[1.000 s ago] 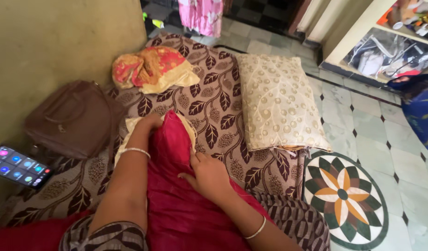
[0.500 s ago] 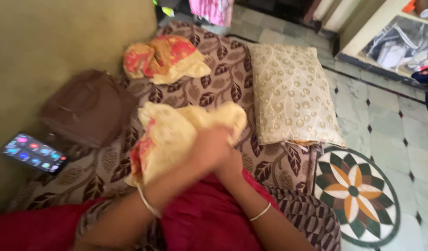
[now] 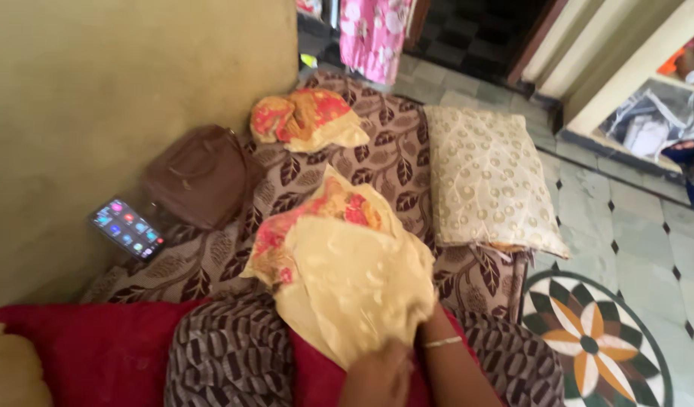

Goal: The person puts a pillow into a pillowcase, smooths it, and then places it on the bed. They then pick up another pillow and a pillowcase and put the pillow into the pillowcase.

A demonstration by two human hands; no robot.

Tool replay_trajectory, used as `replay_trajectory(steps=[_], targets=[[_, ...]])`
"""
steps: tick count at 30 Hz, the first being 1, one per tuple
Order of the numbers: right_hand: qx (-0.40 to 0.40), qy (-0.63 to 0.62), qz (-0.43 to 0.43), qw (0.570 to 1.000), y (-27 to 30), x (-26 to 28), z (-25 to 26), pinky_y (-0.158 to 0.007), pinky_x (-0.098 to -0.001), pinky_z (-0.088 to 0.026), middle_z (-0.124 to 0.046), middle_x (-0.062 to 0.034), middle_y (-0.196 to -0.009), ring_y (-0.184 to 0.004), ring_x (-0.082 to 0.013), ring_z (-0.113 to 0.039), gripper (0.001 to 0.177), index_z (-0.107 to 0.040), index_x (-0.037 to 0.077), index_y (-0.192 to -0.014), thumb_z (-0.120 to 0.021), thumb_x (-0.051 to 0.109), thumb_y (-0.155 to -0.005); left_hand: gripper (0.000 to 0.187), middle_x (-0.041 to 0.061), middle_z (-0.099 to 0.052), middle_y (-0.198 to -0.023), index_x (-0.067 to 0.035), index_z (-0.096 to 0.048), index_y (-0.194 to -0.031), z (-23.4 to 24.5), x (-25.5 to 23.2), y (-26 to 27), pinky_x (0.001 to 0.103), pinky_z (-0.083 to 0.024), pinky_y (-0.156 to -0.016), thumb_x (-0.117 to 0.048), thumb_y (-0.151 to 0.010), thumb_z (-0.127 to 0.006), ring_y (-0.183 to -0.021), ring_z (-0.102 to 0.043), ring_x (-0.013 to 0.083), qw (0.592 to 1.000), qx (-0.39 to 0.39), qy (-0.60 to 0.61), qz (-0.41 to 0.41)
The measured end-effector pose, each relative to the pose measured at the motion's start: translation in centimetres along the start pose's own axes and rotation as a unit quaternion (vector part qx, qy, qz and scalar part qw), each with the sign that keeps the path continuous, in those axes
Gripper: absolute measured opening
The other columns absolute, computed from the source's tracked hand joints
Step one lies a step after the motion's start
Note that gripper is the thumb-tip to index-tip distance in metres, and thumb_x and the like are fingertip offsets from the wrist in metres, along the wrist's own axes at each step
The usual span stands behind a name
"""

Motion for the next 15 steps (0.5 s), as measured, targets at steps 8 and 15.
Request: replay_trajectory(steps=[8,15], targets=[[-0.132,-0.208,0.017,0.969,-1.3,-1.4,1.6,-0.089,-0.0355,-0.058,-0.073,-0.0091,-0.114,-0.102,-0.0227,-0.071,0.033,-0.064,0.008,-0.126,-0.063,0.023,-0.097,0.035,0.017,-0.073,-0.092,-0.007,-0.072,-0.108,9.1,-6.1,-2.9,0.048,-0.056,-0.072,-0.038,-0.099,-0.062,-0.085,-0.072,0.0378,0.998,-0.015,-0.046,0.051],[-0.113,-0.130,0.094,0.981,0.2,-2.9,-0.2,-0.092,-0.0331,-0.058,-0.073,-0.0079,-0.117,-0.105,-0.0206,-0.071,0.038,-0.063,0.008,-0.132,-0.065,0.021,-0.097,0.086,0.026,-0.065,-0.100,0.012,-0.051,-0.127,8.8,-5.6,-17.1,0.044,-0.058,-0.069,-0.053,-0.078,-0.078,-0.087,-0.069,0.0374,0.937,-0.132,-0.301,0.115]])
Point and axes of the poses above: each hand's wrist, its own y-axis away from the middle knuckle, its own z-axis out of the back of the hand, x = y × z, the point moved 3 cm from there along -y, towards the middle knuckle
